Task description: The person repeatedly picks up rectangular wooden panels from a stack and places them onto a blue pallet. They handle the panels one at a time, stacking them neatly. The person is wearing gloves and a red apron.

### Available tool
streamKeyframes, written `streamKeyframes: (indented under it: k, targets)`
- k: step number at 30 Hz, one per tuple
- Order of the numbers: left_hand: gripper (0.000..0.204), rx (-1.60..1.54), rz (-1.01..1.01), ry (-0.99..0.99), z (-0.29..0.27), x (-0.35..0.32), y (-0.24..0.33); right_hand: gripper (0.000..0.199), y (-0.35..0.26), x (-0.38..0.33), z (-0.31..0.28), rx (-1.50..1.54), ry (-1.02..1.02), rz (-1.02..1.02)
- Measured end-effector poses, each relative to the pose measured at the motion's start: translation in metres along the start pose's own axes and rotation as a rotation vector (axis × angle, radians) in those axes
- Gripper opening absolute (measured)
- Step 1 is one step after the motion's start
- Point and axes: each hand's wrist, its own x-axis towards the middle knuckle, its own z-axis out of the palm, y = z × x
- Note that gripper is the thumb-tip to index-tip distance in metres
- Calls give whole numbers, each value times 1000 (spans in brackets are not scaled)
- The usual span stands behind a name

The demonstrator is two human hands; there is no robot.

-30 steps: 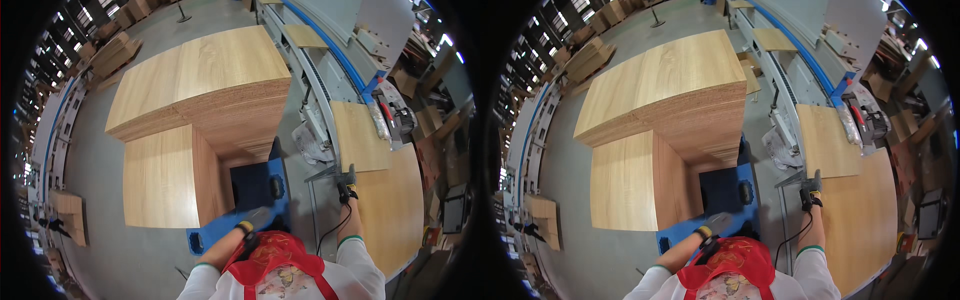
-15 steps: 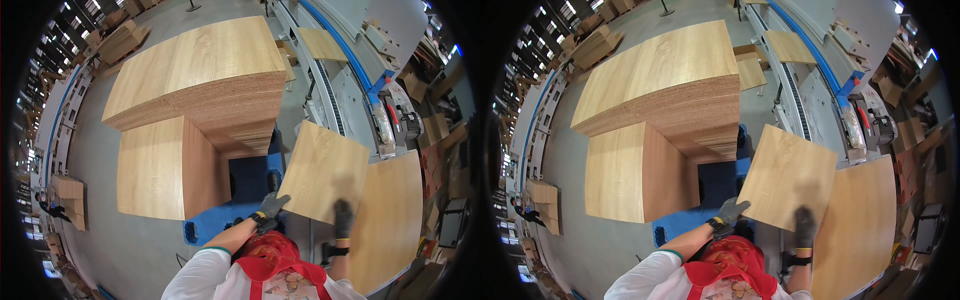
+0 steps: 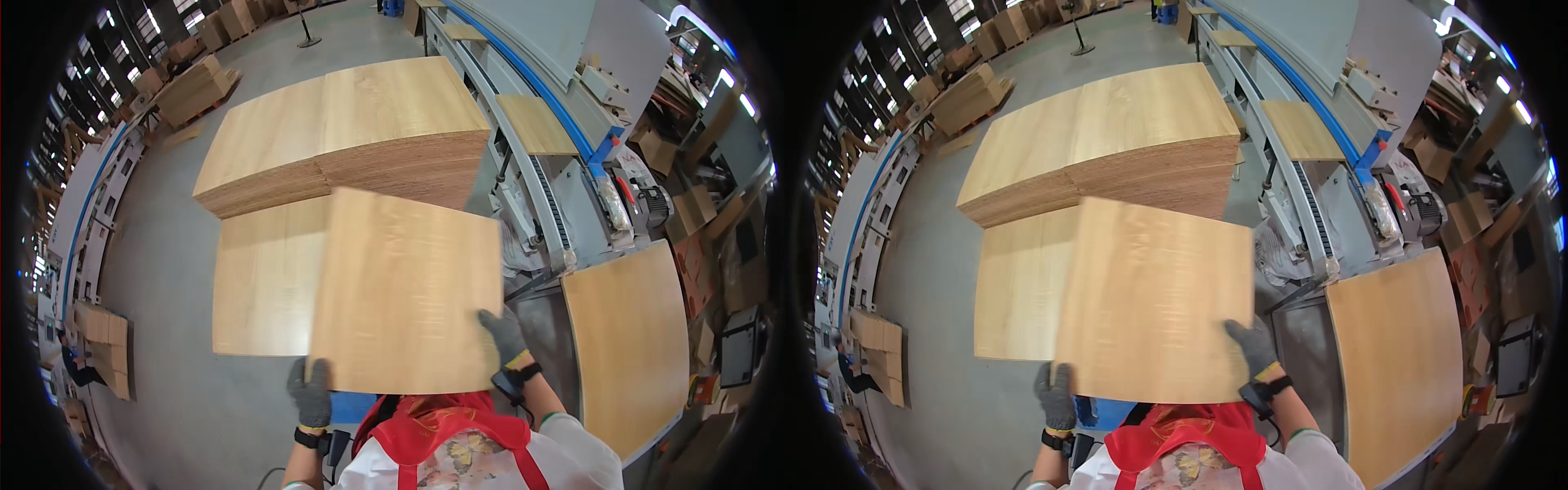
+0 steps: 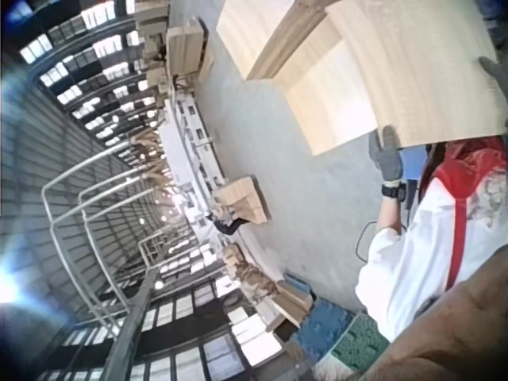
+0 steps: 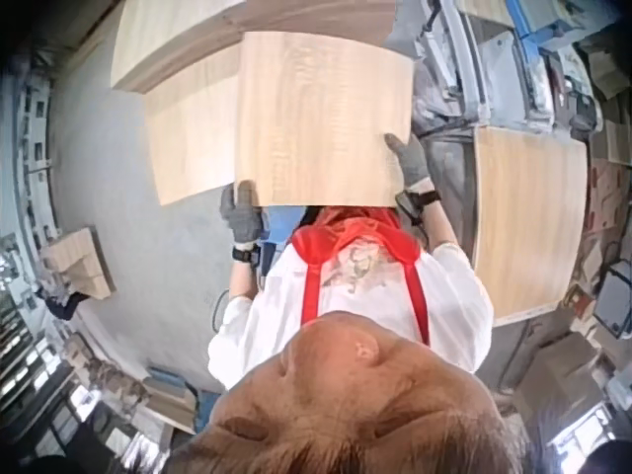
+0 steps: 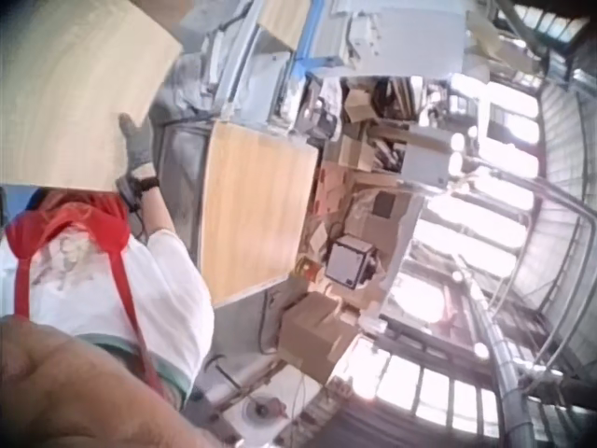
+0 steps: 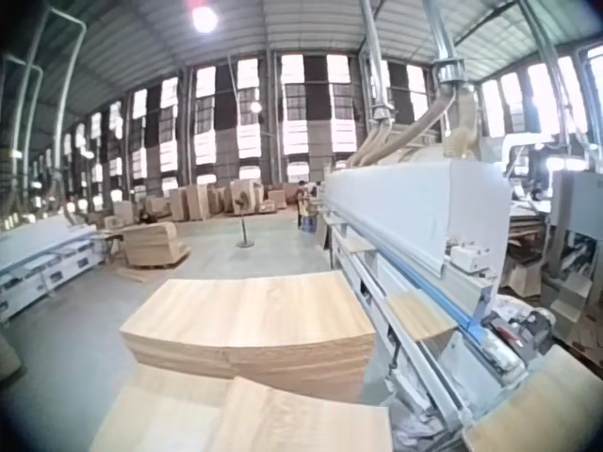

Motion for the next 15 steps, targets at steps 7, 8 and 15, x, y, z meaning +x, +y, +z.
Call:
streamKeyframes:
  k: [7, 8, 15]
  targets:
    - [50, 551, 194, 781, -118, 79, -140, 69, 12, 48, 209, -480, -75, -481]
    - [55, 540, 93, 749, -128, 95, -143, 72, 23, 61, 230, -526, -62, -488]
    - [40, 307, -25, 503, -189, 156, -174, 80, 7, 66, 313, -590, -128, -231]
